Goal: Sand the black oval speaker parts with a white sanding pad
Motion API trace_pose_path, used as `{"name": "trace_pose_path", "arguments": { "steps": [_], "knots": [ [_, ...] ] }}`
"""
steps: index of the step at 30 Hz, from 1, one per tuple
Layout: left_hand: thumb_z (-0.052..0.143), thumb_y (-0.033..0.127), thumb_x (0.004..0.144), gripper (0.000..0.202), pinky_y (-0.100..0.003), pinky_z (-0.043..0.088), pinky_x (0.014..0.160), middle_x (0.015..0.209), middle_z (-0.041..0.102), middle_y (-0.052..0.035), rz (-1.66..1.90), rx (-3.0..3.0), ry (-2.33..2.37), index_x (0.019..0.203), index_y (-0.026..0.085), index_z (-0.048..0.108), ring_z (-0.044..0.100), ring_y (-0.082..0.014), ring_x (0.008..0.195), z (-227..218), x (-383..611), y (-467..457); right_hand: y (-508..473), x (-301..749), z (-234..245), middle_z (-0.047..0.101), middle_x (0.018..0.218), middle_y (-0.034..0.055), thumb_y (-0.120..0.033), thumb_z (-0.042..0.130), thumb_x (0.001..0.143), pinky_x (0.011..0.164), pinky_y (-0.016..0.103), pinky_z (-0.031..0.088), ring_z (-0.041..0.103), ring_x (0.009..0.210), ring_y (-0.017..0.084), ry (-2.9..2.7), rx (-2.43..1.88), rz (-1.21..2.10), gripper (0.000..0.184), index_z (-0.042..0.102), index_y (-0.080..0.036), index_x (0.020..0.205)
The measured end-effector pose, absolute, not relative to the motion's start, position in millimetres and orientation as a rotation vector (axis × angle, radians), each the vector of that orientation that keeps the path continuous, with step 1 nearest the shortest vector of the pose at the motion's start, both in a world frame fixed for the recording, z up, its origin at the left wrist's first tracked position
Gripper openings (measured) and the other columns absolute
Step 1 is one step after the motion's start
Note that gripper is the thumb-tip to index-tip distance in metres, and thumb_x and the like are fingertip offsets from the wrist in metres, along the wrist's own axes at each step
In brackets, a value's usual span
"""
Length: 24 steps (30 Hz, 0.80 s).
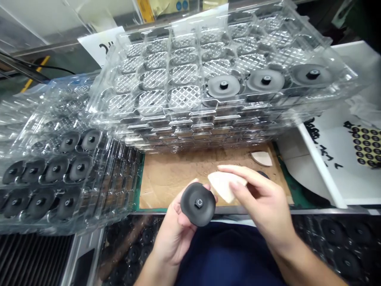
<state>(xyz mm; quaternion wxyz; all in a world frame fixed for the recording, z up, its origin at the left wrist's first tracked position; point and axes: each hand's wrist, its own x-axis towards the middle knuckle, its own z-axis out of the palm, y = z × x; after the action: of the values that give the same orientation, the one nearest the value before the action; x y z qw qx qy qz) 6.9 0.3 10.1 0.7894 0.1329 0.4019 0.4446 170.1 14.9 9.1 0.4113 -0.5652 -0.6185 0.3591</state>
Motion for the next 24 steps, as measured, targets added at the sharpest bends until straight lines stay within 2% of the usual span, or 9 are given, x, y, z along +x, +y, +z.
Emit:
{"name": "trace_pose_path", "arguments": {
  "steps": [2,4,7,9,12,15,17,19,24],
  "knots": [
    [0.08,0.043,0.056,0.049,-0.027,0.047,0.092,0.104,0.071,-0.0019,0.974,0.262,0.859,0.101,0.027,0.071,0.064,-0.0203,0.098,10,8,-1,18,161,37,0.071,0.095,0.0055,-0.02,0.048,0.092,0.071,0.029,0.047,0.063,0.081,0.016,-1.68,-1.212,0.765,0.023,0.062,-0.018,0.111],
    [0.08,0.039,0.06,0.044,-0.026,0.047,0.092,0.106,0.071,-0.0007,0.972,0.243,0.896,0.102,0.029,0.07,0.064,-0.0192,0.1,9,7,-2,19,155,52,0.07,0.086,0.0045,-0.014,0.048,0.09,0.068,0.028,0.045,0.061,0.072,0.015,-1.889,-1.05,0.822,0.021,0.064,-0.014,0.104],
    [0.083,0.038,0.056,0.055,-0.027,0.048,0.091,0.108,0.071,-0.002,0.977,0.246,0.941,0.107,0.029,0.068,0.063,-0.0221,0.104,5,6,-3,24,150,55,0.07,0.082,0.0,-0.01,0.049,0.088,0.064,0.026,0.04,0.059,0.068,0.012,-2.043,-1.052,1.034,0.019,0.066,-0.017,0.096],
    [0.085,0.038,0.052,0.062,-0.03,0.048,0.093,0.103,0.072,-0.0038,0.962,0.25,0.927,0.111,0.026,0.067,0.062,-0.0254,0.105,3,7,-3,27,148,51,0.069,0.08,0.0014,-0.012,0.048,0.09,0.065,0.028,0.039,0.058,0.067,0.013,-1.995,-1.118,0.902,0.02,0.066,-0.015,0.097],
    [0.084,0.035,0.056,0.056,-0.032,0.045,0.097,0.101,0.072,-0.0035,0.938,0.228,0.906,0.109,0.026,0.068,0.063,-0.0246,0.104,6,9,-2,26,150,48,0.068,0.079,0.006,-0.013,0.044,0.091,0.068,0.03,0.039,0.057,0.071,0.016,-1.939,-1.042,0.755,0.023,0.064,-0.009,0.103],
    [0.085,0.036,0.051,0.053,-0.025,0.047,0.092,0.104,0.072,-0.0022,0.924,0.192,0.829,0.101,0.026,0.07,0.064,-0.0193,0.099,10,10,0,19,165,54,0.069,0.082,0.0014,-0.008,0.049,0.088,0.067,0.025,0.039,0.058,0.072,0.012,-2.014,-0.971,1.022,0.02,0.064,-0.014,0.101],
    [0.087,0.035,0.047,0.056,-0.021,0.049,0.084,0.103,0.072,-0.0021,0.89,0.159,0.758,0.1,0.025,0.071,0.065,-0.0167,0.093,12,11,2,14,179,59,0.068,0.08,-0.0023,-0.006,0.053,0.085,0.064,0.024,0.038,0.058,0.067,0.01,-2.042,-1.094,1.062,0.022,0.064,-0.018,0.099],
    [0.087,0.033,0.048,0.055,-0.019,0.049,0.082,0.102,0.072,-0.0016,0.867,0.131,0.714,0.101,0.025,0.071,0.065,-0.0156,0.091,13,13,4,11,189,63,0.068,0.078,-0.0032,-0.006,0.052,0.085,0.063,0.025,0.036,0.055,0.063,0.01,-2.066,-1.226,0.947,0.023,0.064,-0.02,0.099],
    [0.085,0.036,0.052,0.054,-0.023,0.047,0.09,0.104,0.072,-0.0002,0.906,0.17,0.709,0.103,0.027,0.07,0.064,-0.0165,0.098,18,13,5,17,180,67,0.061,0.068,0.0,-0.01,0.043,0.089,0.06,0.03,0.028,0.047,0.06,0.015,-2.128,-1.303,0.567,0.024,0.065,-0.017,0.099]
  ]
}}
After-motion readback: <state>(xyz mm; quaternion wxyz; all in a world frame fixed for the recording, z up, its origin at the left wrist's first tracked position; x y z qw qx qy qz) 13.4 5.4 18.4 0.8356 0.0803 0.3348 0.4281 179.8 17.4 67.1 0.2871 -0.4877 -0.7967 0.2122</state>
